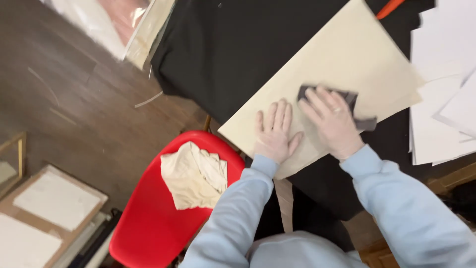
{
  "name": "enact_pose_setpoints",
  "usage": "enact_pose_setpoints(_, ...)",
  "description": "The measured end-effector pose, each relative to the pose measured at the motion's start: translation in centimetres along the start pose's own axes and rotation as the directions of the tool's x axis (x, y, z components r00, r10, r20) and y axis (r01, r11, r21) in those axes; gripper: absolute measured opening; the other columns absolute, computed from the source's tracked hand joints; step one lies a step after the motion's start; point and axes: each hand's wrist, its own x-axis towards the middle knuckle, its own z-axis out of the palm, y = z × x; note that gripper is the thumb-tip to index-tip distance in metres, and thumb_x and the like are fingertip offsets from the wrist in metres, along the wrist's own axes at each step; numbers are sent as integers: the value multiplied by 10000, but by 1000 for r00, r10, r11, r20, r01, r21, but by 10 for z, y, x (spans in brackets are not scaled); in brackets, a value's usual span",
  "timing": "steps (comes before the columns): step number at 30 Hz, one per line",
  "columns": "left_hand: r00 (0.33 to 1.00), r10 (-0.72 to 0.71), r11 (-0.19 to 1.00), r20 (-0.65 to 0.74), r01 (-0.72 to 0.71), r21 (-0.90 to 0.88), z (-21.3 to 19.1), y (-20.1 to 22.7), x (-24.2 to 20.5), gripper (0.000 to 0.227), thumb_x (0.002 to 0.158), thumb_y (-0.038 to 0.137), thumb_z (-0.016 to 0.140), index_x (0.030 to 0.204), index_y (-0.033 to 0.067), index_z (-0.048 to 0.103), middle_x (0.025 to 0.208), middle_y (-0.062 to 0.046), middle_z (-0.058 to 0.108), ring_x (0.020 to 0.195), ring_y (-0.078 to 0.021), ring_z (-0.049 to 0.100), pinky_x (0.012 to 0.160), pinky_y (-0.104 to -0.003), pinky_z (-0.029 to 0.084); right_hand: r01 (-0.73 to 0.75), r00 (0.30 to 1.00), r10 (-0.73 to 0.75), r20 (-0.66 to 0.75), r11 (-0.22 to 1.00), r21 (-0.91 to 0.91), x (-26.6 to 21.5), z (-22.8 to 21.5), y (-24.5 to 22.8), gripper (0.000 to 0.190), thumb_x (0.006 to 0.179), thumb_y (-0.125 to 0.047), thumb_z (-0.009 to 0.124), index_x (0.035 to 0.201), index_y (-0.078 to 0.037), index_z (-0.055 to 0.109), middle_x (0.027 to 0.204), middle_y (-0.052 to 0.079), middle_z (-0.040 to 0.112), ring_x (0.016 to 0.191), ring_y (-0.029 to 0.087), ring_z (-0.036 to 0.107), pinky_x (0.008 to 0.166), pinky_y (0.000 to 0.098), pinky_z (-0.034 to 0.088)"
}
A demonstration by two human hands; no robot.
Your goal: Applying and smoothing out a protective or adhesive film onto an art print.
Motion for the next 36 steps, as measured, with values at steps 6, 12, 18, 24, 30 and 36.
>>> enact_pose_setpoints(6, 998, 21, 998, -66, -24, -49, -10, 3, -6, 848, 944, 568, 591, 1604, 82, 369, 1686, -81, 321, 1544, -270, 339, 1249, -579, 257, -86, 996, 82, -36, 990, -109, 63, 3, 33, 520, 993, 24, 590, 1507, -58, 611, 1615, 197, 475, 1449, 458, 425, 1197, 553, 356)
enact_pose_setpoints(12, 998, 34, 994, -59, -39, -101, -27, 6, 5, 862, 910, 533, 631, 1587, 68, 366, 1673, -82, 333, 1522, -267, 360, 1229, -577, 272, -140, 965, 199, -174, 943, 303, 97, -45, 33, 428, 1075, 99, 492, 1493, 14, 518, 1590, 233, 450, 1497, 469, 367, 1245, 518, 321)
enact_pose_setpoints(18, 985, 131, 884, -116, -169, -435, -80, 42, 47, 754, 905, 370, 680, 1561, 73, 455, 1592, -109, 467, 1489, -277, 426, 1255, -485, 315, -280, 932, 318, -172, 937, 210, 34, 12, 9, 468, 1101, 28, 481, 1565, -8, 528, 1672, 201, 442, 1586, 398, 344, 1333, 483, 283)
enact_pose_setpoints(24, 982, 146, 988, 116, -140, -60, -130, 120, 150, 882, 835, 677, 454, 1436, 32, 463, 1464, -98, 510, 1469, -355, 389, 1239, -638, 168, -225, 964, 245, -104, 958, 177, 25, 61, -8, 509, 1070, -101, 453, 1575, -43, 479, 1674, 168, 400, 1576, 354, 316, 1306, 470, 269)
enact_pose_setpoints(30, 825, 352, 780, 442, -520, 348, -85, 127, 163, 970, 968, 720, 211, 1493, -89, 322, 1608, -236, 295, 1480, -392, 273, 1219, -534, 98, -188, 981, 192, -14, 971, 148, 8, 112, -27, 567, 1039, -229, 424, 1586, -78, 430, 1676, 136, 358, 1566, 310, 287, 1279, 457, 255)
enact_pose_setpoints(36, 853, 362, 806, 375, -489, 334, -72, 120, 157, 959, 1004, 698, 249, 1549, -90, 287, 1636, -236, 241, 1496, -374, 272, 1238, -465, 228, -112, 990, 98, 100, 984, 139, -2, 152, -66, 638, 1008, -357, 393, 1596, -112, 380, 1677, 104, 315, 1557, 267, 258, 1252, 445, 241)
